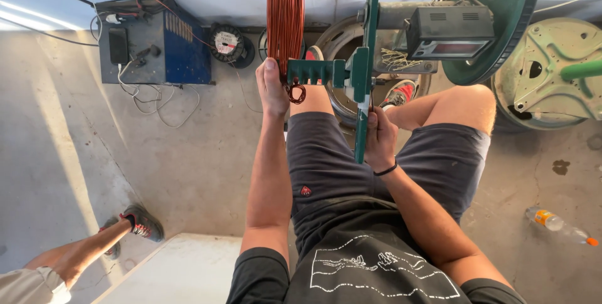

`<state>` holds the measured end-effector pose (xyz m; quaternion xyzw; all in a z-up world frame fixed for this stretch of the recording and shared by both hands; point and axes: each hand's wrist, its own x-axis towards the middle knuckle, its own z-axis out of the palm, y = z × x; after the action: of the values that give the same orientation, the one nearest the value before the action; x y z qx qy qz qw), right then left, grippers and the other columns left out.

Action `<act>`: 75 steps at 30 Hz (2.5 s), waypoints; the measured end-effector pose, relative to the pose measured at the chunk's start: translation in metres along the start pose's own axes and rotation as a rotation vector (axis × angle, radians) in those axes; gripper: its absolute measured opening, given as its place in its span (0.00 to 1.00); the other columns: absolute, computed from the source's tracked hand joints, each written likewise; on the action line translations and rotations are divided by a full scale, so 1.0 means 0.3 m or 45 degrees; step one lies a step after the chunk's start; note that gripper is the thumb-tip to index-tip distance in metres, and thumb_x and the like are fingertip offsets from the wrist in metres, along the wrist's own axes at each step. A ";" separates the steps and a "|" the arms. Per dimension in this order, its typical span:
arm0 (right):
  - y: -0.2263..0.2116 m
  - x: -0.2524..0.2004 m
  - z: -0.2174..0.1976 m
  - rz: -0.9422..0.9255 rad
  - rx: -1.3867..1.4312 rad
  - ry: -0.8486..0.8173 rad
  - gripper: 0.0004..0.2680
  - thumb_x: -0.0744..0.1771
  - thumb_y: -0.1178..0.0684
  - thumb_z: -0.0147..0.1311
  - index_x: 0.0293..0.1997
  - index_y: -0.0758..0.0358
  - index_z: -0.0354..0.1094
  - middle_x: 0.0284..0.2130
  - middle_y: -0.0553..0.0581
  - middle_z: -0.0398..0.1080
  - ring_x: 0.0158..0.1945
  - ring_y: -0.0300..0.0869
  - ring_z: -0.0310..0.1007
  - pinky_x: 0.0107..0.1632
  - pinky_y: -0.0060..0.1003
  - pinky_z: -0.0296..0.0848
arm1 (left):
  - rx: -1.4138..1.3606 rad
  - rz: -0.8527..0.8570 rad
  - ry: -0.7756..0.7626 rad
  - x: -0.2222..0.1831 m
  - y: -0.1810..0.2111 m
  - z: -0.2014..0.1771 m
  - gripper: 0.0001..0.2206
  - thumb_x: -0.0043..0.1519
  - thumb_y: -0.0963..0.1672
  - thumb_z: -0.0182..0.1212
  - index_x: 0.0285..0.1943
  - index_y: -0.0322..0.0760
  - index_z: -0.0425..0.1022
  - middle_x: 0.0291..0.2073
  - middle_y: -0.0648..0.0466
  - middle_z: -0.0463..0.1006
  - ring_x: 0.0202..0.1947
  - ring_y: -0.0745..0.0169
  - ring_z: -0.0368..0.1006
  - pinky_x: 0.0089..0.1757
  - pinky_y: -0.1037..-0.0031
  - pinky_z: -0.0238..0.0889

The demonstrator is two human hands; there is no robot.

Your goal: Wind copper wire onto a metal frame to create an electrical coil

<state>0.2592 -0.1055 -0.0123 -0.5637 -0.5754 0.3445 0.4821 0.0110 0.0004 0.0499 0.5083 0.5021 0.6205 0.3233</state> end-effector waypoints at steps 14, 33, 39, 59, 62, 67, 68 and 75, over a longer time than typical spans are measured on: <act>0.105 0.077 0.051 -0.202 -0.099 0.131 0.16 0.74 0.40 0.37 0.38 0.55 0.70 0.16 0.58 0.60 0.21 0.55 0.67 0.28 0.39 0.68 | -0.018 -0.145 0.013 0.041 0.125 0.018 0.29 0.68 0.53 0.37 0.19 0.37 0.75 0.12 0.52 0.69 0.18 0.61 0.69 0.27 0.73 0.64; 0.122 0.567 0.031 -0.821 0.160 -0.069 0.07 0.71 0.69 0.42 0.38 0.65 0.64 0.32 0.57 0.58 0.31 0.42 0.57 0.38 0.36 0.57 | -0.032 -0.733 -0.034 0.142 0.432 0.037 0.26 0.64 0.57 0.38 0.19 0.42 0.64 0.12 0.57 0.68 0.14 0.69 0.62 0.23 0.77 0.54; 0.113 0.320 -0.043 -0.287 0.471 -0.276 0.22 0.71 0.28 0.38 0.42 0.61 0.61 0.34 0.52 0.61 0.34 0.37 0.56 0.41 0.35 0.59 | -0.060 -0.727 -0.068 0.147 0.427 0.029 0.26 0.62 0.59 0.39 0.22 0.42 0.68 0.14 0.57 0.71 0.16 0.69 0.64 0.24 0.79 0.57; -0.197 0.062 -0.123 0.697 1.093 -0.491 0.18 0.75 0.42 0.39 0.30 0.63 0.59 0.16 0.49 0.52 0.11 0.38 0.59 0.16 0.30 0.65 | -0.037 -0.302 -0.026 0.084 0.258 0.023 0.31 0.69 0.56 0.39 0.17 0.38 0.74 0.10 0.51 0.70 0.16 0.63 0.72 0.24 0.78 0.66; -0.233 0.066 -0.122 0.704 1.160 -0.393 0.17 0.75 0.42 0.41 0.30 0.62 0.59 0.16 0.48 0.51 0.11 0.36 0.58 0.15 0.27 0.62 | -0.039 -0.310 0.001 0.089 0.300 0.035 0.30 0.69 0.55 0.39 0.18 0.39 0.74 0.10 0.52 0.70 0.16 0.63 0.72 0.25 0.78 0.66; -0.338 0.112 -0.160 1.050 1.272 -0.498 0.17 0.71 0.36 0.43 0.28 0.56 0.55 0.11 0.47 0.50 0.08 0.34 0.49 0.10 0.27 0.51 | 0.053 -0.649 0.087 0.115 0.376 0.047 0.26 0.62 0.59 0.39 0.18 0.43 0.60 0.10 0.57 0.67 0.13 0.68 0.67 0.21 0.78 0.55; -0.304 0.099 -0.143 1.050 1.273 -0.501 0.17 0.71 0.36 0.43 0.28 0.56 0.55 0.11 0.47 0.50 0.08 0.34 0.49 0.10 0.27 0.51 | 0.055 -0.648 0.089 0.112 0.370 0.047 0.26 0.62 0.59 0.39 0.18 0.43 0.60 0.10 0.57 0.67 0.13 0.68 0.67 0.21 0.78 0.55; 0.063 0.158 -0.026 -0.139 0.110 -0.218 0.18 0.74 0.39 0.34 0.27 0.54 0.47 0.18 0.44 0.46 0.22 0.32 0.43 0.28 0.37 0.41 | 0.054 -0.634 0.071 0.108 0.367 0.048 0.27 0.64 0.58 0.37 0.17 0.42 0.62 0.10 0.56 0.68 0.13 0.67 0.66 0.21 0.77 0.56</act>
<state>0.2772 -0.0576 -0.0199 -0.4788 -0.6288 0.3893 0.4731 0.0279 0.0028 0.1642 0.3582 0.6335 0.5248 0.4415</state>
